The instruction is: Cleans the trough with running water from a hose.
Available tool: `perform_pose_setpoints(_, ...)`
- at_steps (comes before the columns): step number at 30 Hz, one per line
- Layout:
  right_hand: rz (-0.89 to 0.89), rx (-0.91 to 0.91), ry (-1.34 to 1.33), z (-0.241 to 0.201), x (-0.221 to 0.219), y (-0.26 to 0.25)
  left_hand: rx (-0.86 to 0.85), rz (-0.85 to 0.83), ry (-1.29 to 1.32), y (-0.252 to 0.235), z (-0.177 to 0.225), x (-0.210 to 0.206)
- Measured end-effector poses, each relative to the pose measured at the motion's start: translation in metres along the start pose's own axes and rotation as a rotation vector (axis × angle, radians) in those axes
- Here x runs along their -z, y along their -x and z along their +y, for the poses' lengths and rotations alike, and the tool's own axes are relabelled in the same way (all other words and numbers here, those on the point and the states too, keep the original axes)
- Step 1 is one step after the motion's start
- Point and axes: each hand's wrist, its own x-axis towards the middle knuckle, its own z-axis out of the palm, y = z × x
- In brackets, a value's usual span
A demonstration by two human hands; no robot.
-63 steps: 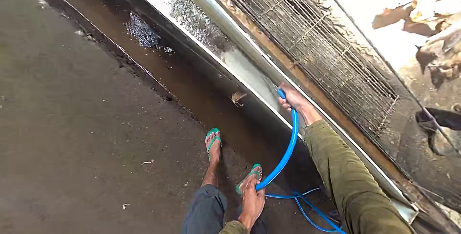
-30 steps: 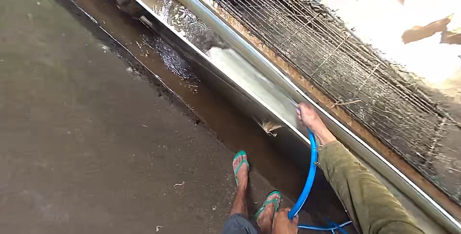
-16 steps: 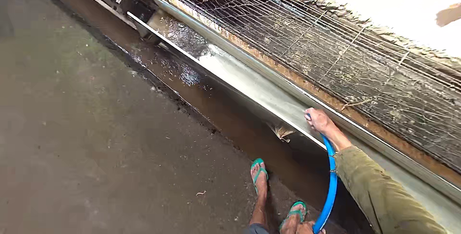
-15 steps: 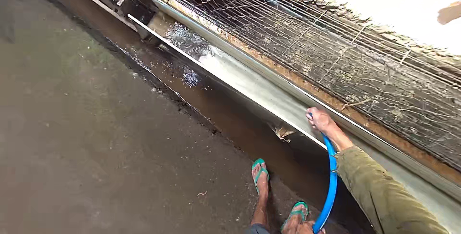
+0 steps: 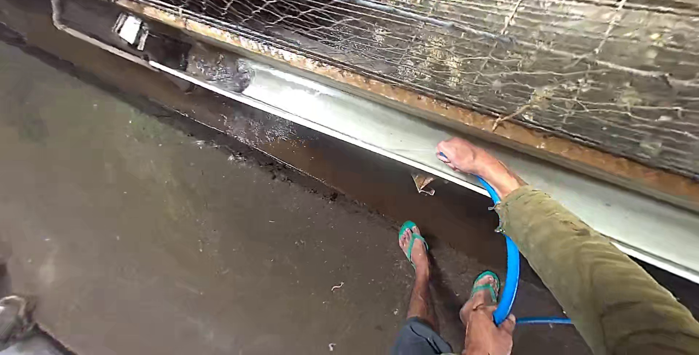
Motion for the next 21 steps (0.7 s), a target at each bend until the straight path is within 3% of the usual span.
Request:
perform_pose_setpoints(7, 0.075, 0.0, -0.192, 0.007, 0.002, 0.008, -0.058, 0.07, 0.03, -0.006, 0.001, -0.005)
perform_pose_setpoints(21, 0.054, -0.001, -0.357, 0.017, 0.003, -0.002, -0.07, 0.122, 0.069, -0.006, 0.005, -0.01)
